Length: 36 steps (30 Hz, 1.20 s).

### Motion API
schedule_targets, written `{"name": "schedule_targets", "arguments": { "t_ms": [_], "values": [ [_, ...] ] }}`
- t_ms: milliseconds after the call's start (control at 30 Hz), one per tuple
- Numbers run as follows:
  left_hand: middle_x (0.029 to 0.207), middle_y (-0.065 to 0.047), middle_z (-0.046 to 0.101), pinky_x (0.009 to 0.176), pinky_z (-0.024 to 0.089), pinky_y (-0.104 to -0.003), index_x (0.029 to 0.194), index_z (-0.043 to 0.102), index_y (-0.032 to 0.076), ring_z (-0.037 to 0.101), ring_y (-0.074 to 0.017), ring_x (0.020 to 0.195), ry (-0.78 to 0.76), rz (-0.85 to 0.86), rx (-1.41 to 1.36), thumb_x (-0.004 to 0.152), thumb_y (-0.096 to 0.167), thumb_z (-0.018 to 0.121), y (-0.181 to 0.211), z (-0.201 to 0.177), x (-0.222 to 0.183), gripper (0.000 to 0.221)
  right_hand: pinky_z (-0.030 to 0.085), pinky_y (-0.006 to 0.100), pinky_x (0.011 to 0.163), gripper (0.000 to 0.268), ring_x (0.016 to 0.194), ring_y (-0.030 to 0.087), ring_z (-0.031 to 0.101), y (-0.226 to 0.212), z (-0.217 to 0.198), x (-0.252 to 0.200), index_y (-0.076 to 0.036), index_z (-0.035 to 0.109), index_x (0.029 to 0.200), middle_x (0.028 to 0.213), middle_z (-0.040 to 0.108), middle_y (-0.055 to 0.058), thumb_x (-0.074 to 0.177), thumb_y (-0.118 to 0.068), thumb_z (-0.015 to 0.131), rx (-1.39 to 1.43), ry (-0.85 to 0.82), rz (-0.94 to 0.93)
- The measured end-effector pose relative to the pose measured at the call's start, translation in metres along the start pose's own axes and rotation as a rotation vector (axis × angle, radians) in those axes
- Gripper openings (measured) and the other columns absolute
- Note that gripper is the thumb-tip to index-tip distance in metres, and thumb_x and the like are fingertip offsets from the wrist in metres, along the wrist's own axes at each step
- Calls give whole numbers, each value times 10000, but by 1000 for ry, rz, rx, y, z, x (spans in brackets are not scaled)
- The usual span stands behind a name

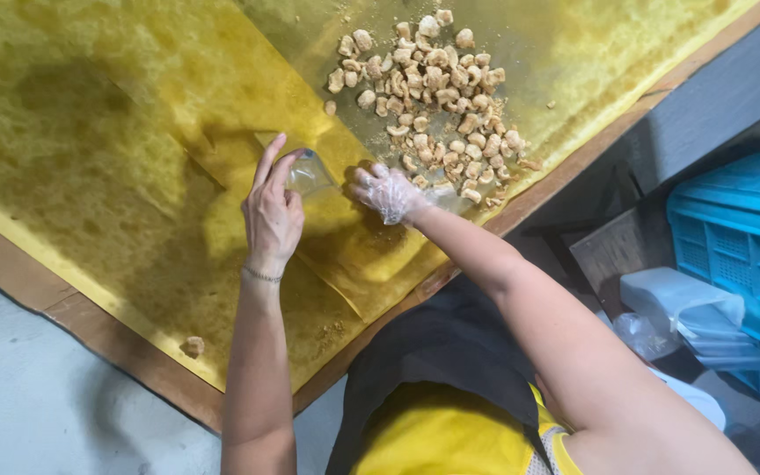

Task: The person scoops cashews from a large yellow tray into clear plastic bags, weighs each bag on a digital scale, and places the filled bags into a blue basket. The person also gathers spilled cashew pieces from the tray and spreads the remaining cashews evenly across the surface.

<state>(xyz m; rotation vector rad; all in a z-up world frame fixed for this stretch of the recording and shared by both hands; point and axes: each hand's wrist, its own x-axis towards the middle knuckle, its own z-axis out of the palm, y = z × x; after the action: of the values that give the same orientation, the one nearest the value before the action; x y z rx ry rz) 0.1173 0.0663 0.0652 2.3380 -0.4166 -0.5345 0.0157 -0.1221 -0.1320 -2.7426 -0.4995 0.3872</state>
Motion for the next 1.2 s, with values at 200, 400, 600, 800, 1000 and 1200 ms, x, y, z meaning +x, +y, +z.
{"name": "schedule_targets", "arguments": {
  "t_ms": [200,400,600,800,1000,1200],
  "values": [
    [1576,-35,461,774,568,-369,1432,568,124,704,-246,876,13,140,51,808,-144,511,-3,31,-6,681,588,398,821,312,1247,318,504,-4,38,-41,-212,659,1236,1423,507,82,936,-248,582,-201,-169,74],
    [1607,-15,419,662,603,-370,1512,455,105,718,-248,831,-115,97,168,806,-176,504,2,67,-12,761,588,239,904,220,1040,123,657,30,12,-60,-118,688,1092,1154,679,45,1010,59,586,1041,325,426],
    [1531,-245,404,1128,496,-425,1463,415,-96,565,-414,1333,-9,514,131,833,-30,700,10,125,1,695,620,310,952,236,1237,147,631,8,-164,-108,-76,722,1075,1402,596,70,870,42,712,1161,485,311],
    [1525,-220,452,1040,567,-348,1463,480,-37,641,-329,1238,-57,197,-8,864,-42,702,31,104,-2,639,632,352,854,345,1128,214,763,3,-188,-112,-146,751,1133,1457,658,80,904,18,552,1150,464,439],
    [1501,-167,485,630,618,-233,1502,434,30,756,-164,815,-72,-199,-304,875,-21,675,24,38,-25,674,350,493,1162,830,1420,403,351,-9,-95,-102,-180,347,1568,1564,331,228,879,-316,789,529,-99,655],
    [1525,-157,461,624,656,-235,1481,445,7,739,-157,786,-50,-254,-304,864,-69,654,1,47,-51,655,386,498,1123,806,1415,442,247,-44,-1,-66,-304,372,1540,1590,167,212,838,-346,766,502,-203,816]
  ]
}}
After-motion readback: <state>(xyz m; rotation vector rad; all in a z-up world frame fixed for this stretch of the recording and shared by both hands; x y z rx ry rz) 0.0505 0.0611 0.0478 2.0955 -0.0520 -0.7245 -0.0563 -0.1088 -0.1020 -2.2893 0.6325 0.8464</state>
